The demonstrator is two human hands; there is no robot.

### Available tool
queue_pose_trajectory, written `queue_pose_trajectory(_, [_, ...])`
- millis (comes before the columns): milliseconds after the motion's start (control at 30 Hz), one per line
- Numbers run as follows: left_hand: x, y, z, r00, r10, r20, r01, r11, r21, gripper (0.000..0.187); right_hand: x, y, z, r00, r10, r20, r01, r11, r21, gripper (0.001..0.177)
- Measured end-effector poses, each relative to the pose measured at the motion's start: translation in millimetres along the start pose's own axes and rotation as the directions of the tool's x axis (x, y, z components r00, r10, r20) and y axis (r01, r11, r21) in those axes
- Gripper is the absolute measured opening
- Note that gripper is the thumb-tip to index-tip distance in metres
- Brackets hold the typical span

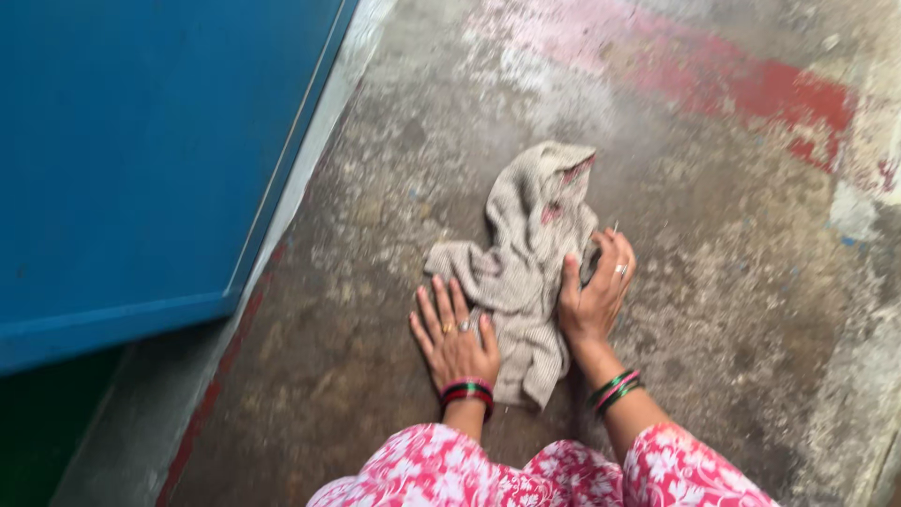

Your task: The person wipes a concrete floor with a cloth by hand, scrubbing across the surface to clean it.

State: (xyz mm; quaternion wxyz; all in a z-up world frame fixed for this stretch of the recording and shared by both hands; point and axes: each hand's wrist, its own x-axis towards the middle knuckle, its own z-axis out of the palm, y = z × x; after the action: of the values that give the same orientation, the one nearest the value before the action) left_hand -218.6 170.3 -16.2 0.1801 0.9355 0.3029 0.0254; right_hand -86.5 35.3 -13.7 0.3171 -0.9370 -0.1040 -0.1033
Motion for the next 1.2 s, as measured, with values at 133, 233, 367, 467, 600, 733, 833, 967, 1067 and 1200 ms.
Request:
queue_pose_trajectory(133, [-1.1, 2.1, -4.7, 1.000, 0.009, -0.028, -0.010, 1.000, -0.029, 0.076, -1.2, 5.7, 2.2, 1.000, 0.010, 0.002, -0.010, 1.000, 0.021, 0.051])
queue_pose_trajectory(233, [-4.5, 1.5, -5.6, 1.000, 0.001, -0.019, -0.002, 1.000, -0.030, 0.077, -1.7, -2.6, 5.6, 0.999, 0.028, -0.019, -0.028, 0.999, -0.020, 0.055])
queue_pose_trajectory(367, [-0.8, 1.0, -1.8, 0.999, 0.014, -0.035, -0.015, 0.999, -0.031, 0.080, -9.5, -56.3, 25.0, 0.987, -0.135, -0.093, 0.121, 0.983, -0.140, 0.074])
queue_pose_trajectory(467, [0.8, -3.2, 1.7, 0.999, 0.029, 0.019, -0.032, 0.985, 0.171, 0.082, -24.0, -94.1, 43.6, 0.968, -0.105, 0.229, 0.151, 0.968, -0.198, 0.062])
queue_pose_trajectory(600, [-3.6, -1.6, -4.4, 0.997, -0.001, 0.078, -0.003, 0.999, 0.049, 0.087, -8.5, -69.0, 43.0, 0.941, -0.101, 0.322, 0.176, 0.961, -0.213, 0.047])
queue_pose_trajectory(733, [-1.8, 2.1, -9.9, 0.999, 0.039, 0.020, -0.039, 0.999, -0.009, 0.078, 17.1, -19.2, 14.9, 0.954, 0.018, 0.299, 0.117, 0.897, -0.427, 0.048])
queue_pose_trajectory(833, [-0.8, 2.6, -10.9, 0.999, 0.039, 0.016, -0.038, 0.999, -0.025, 0.079, 17.0, -5.6, 4.3, 0.994, -0.074, 0.081, 0.094, 0.955, -0.282, 0.069])
queue_pose_trajectory(967, [-2.0, 1.6, -11.7, 0.999, 0.025, 0.035, -0.024, 0.999, -0.041, 0.080, 12.5, 13.1, -8.6, 0.987, 0.101, 0.124, -0.062, 0.956, -0.288, 0.077])
queue_pose_trajectory(1067, [0.1, 4.4, -13.5, 0.999, 0.013, 0.035, -0.012, 1.000, -0.027, 0.083, -19.8, 23.1, -50.9, 0.965, 0.211, 0.158, -0.154, 0.938, -0.312, 0.065])
queue_pose_trajectory(1200, [-0.4, 3.6, -12.4, 1.000, 0.017, 0.011, -0.016, 0.999, -0.041, 0.082, -95.6, -1.9, -71.2, 0.951, 0.256, 0.173, -0.195, 0.931, -0.307, 0.061])
